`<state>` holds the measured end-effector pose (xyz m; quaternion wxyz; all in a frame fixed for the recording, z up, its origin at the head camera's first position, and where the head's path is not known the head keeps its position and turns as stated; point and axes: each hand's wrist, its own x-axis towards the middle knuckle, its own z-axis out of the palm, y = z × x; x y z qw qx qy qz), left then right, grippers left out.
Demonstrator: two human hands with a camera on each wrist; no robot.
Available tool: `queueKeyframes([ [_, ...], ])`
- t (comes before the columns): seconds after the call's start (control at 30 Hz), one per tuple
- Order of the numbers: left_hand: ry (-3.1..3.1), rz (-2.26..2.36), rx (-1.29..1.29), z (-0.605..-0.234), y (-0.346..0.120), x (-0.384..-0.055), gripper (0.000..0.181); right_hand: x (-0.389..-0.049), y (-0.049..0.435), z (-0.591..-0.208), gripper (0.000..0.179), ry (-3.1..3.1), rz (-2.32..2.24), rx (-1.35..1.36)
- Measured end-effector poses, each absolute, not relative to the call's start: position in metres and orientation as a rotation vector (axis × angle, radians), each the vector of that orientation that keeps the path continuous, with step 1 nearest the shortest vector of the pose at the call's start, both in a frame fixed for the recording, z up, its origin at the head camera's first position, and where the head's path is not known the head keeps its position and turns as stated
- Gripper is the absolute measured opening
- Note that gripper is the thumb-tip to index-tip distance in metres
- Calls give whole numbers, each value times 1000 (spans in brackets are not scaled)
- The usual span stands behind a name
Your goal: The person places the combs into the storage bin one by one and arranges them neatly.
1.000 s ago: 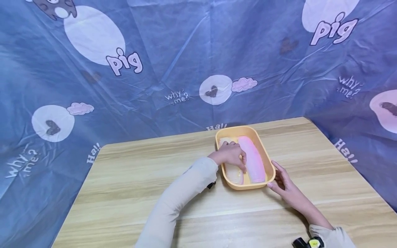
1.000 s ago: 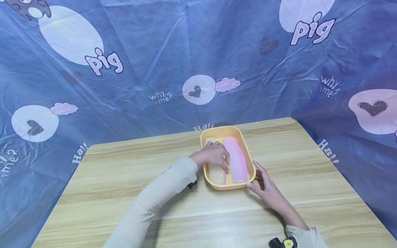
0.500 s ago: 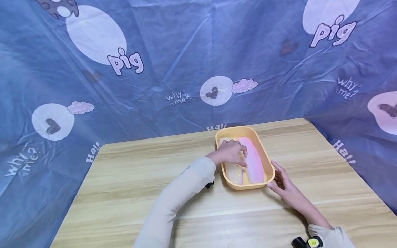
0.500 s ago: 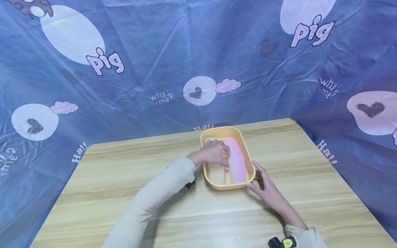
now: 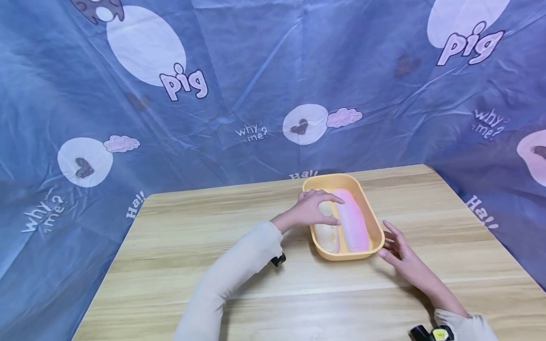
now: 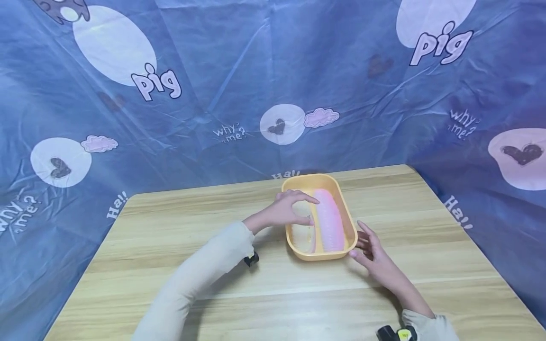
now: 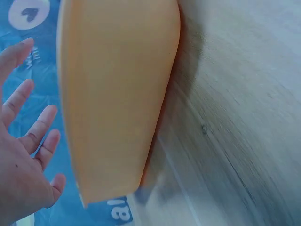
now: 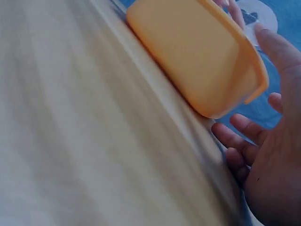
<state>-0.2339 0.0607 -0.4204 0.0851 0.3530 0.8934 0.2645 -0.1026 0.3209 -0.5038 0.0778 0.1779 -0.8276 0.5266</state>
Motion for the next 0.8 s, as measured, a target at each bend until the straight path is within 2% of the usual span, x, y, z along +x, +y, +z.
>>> queueKeyframes([
  [0.27,2656,991,984,-413,29,-231,58,-110,336,-479,61,-2294,1609,678],
  [0.53,2675,1101,900,-412,-5,-229,59,-122,341,-457,60,-2344,1531,665],
  [0.8,2750,1256,825,-412,-42,-226,52,-135,346,-439,59,-2383,1447,683],
])
